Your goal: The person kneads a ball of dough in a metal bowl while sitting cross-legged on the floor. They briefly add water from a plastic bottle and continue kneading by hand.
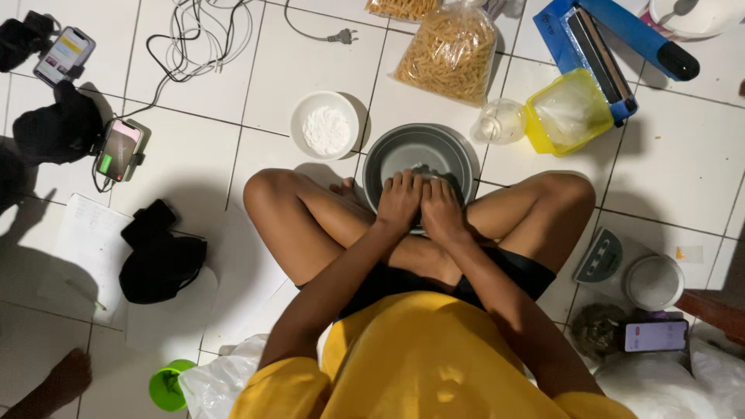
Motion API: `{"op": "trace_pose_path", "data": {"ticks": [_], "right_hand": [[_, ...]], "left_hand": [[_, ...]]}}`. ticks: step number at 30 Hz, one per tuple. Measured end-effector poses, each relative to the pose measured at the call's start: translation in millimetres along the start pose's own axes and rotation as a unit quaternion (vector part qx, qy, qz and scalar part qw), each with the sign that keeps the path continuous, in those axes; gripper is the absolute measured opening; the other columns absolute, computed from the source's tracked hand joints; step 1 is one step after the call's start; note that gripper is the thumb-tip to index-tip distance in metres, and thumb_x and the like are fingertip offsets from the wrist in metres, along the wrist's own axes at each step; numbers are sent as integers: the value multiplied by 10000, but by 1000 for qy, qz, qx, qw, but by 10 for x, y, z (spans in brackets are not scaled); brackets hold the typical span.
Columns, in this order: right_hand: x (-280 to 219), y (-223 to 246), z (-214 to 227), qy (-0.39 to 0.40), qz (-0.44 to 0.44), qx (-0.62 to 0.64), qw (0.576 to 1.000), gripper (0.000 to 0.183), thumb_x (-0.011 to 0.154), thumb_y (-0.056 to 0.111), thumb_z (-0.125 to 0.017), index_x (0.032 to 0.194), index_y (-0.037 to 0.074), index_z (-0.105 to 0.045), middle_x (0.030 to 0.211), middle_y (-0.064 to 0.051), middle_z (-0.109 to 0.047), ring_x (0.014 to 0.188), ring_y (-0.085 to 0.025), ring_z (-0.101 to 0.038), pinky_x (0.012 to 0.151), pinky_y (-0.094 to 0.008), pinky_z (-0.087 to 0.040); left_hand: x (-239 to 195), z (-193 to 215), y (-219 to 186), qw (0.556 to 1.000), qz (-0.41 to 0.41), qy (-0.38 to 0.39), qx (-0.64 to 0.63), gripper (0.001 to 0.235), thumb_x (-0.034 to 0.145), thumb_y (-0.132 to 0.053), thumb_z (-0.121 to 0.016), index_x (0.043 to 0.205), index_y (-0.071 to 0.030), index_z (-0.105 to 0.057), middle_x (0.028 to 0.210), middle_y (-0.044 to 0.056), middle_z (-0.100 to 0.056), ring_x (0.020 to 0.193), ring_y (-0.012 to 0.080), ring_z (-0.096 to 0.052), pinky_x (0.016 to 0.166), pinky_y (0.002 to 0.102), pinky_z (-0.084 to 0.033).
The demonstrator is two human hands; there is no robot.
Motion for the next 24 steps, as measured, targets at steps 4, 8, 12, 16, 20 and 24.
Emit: {"op": "trace_pose_path", "data": {"ticks": [4,8,12,16,20,24], "right_hand": [[-448,-140,-186,64,20,98,993,485,635,85,-850,1046,-49,-630,1061,-230,-548,1042,-415,-582,913,-474,-510],[-312,-390,-244,63,-65,331,939,173,727,151,-707,857,59,-639,917,-109,-522,877,-373,-573,816,-461,-463],[39,-743,-587,137,-191,421,876,368,961,158,-580,1305,31,-555,1093,-227,-565,1041,-524,-577,890,-637,-480],[251,-709,-444,198,-239,471,826,377,1068,228,-530,1361,-9,-549,1243,-279,-583,1179,-541,-559,963,-644,-475],[262,-824,-600,156,-316,555,753,456,956,330,-755,1293,48,-634,1206,-232,-632,1163,-418,-615,950,-490,-522],[390,-971,-653,135,-321,628,696,566,866,242,-868,1358,130,-611,1242,-203,-586,1159,-347,-626,966,-450,-524]], "left_hand": [[-92,269,52,999,-26,-4,-41,169,865,-203,-653,978,-91,-598,887,90,-578,849,280,-635,737,393,-516],[21,230,118,959,-24,236,-153,745,745,-343,-861,1257,-46,-408,1255,204,-456,1195,392,-489,1041,474,-394],[228,58,322,857,72,277,-428,762,809,-462,-805,1335,11,-522,1202,240,-606,1176,455,-589,1050,519,-452],[279,198,535,762,231,288,-532,717,837,-493,-793,1340,-21,-599,1257,261,-652,1257,445,-583,1092,488,-448],[314,266,479,635,326,235,-659,477,941,-454,-663,1148,-29,-723,1118,240,-708,1164,389,-629,1029,482,-465],[310,-412,476,507,338,166,-775,394,969,-437,-708,1187,-109,-735,977,141,-750,946,241,-708,885,357,-550]]}}
Point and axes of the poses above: each hand's wrist, its own x-axis towards the middle knuckle, its own z-axis out of the back of the hand, y = z × x, the point moved 4 cm from there along x, towards the middle knuckle
